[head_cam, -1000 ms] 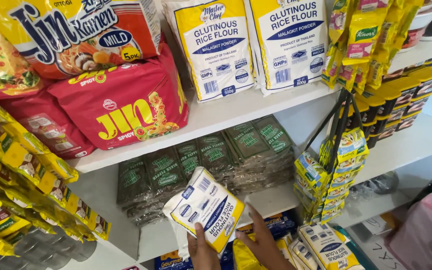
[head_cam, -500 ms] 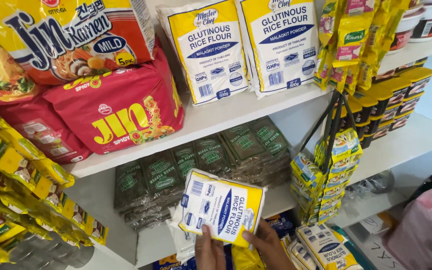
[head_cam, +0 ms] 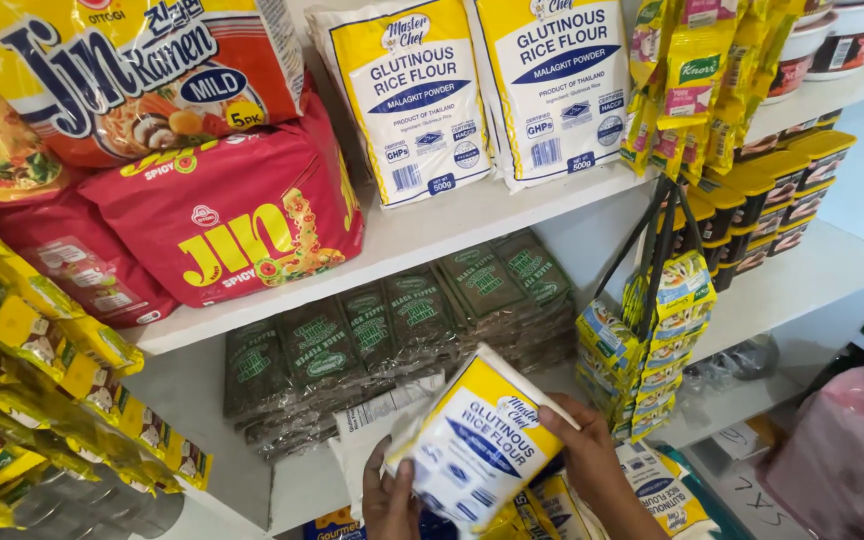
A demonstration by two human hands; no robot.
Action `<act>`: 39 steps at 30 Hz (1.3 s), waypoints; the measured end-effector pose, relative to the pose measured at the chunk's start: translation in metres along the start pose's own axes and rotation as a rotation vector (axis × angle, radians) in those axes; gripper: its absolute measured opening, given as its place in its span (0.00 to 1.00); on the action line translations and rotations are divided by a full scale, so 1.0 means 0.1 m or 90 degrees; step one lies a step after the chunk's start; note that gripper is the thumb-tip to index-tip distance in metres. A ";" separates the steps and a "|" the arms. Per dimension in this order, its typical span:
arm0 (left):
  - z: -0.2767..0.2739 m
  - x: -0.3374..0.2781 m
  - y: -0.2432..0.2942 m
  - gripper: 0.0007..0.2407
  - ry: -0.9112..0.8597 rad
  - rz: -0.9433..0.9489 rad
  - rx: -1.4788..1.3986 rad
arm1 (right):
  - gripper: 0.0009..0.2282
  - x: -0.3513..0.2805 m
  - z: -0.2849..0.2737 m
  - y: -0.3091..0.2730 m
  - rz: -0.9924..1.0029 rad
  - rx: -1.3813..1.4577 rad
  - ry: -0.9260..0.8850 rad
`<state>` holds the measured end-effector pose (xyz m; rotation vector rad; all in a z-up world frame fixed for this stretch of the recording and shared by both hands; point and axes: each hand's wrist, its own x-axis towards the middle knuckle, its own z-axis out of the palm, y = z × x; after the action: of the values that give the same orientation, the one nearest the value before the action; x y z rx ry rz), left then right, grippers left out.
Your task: Organizing and stocking bags of glutinous rice flour and instant noodles on grocery store shelves.
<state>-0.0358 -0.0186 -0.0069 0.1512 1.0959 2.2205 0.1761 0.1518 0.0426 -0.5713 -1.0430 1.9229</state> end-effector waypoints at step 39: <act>1.90 -0.96 1.11 0.21 -0.148 0.363 -0.030 | 0.24 -0.07 0.87 -1.15 -0.367 -0.408 -0.119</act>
<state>0.0536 0.0023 0.2149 0.7641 0.9487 2.6308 0.1719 0.1398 0.1860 -0.3714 -1.7436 1.1366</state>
